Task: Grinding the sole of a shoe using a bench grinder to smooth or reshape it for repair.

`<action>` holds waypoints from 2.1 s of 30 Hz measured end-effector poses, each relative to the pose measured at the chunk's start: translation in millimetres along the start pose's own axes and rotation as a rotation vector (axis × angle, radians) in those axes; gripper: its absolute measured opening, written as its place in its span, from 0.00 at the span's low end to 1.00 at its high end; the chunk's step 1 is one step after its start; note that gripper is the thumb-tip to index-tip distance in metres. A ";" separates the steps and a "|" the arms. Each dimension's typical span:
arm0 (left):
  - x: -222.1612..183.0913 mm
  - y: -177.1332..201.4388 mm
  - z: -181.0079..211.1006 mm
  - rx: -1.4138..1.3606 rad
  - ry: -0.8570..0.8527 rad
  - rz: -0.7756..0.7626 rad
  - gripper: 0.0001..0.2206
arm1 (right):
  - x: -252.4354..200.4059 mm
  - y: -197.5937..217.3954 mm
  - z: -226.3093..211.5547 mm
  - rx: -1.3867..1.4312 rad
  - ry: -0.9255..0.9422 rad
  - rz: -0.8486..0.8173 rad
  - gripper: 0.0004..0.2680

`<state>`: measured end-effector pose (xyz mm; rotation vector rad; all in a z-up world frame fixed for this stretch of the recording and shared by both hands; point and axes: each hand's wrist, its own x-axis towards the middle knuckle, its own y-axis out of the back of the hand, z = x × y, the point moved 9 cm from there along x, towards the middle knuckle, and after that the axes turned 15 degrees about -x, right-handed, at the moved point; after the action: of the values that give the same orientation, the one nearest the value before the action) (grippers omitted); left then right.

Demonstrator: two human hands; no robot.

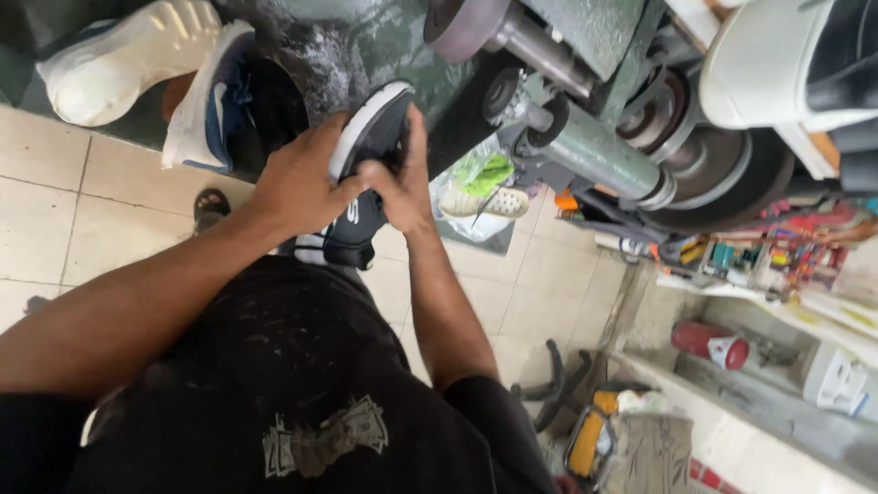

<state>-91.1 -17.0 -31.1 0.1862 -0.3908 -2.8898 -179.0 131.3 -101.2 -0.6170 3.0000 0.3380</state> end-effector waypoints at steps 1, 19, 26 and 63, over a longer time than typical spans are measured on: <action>-3.9 0.0 14.2 0.122 -0.153 0.041 0.32 | -7.2 -17.3 -17.2 -0.069 0.066 -0.147 0.49; 67.7 15.8 35.9 -0.383 0.077 -0.665 0.40 | 5.2 -6.4 -65.0 0.187 0.197 -0.231 0.41; 69.9 4.9 46.3 -0.384 0.127 -0.620 0.40 | 12.6 18.1 -82.8 -0.040 0.191 -0.255 0.41; 82.2 -9.1 63.1 -0.433 0.094 -0.483 0.36 | 27.5 21.3 -92.7 0.222 0.136 -0.383 0.37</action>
<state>-182.2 -11.9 19.0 0.3832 0.3492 -3.3211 -214.1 119.0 -9.5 -1.1993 2.8884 -0.0612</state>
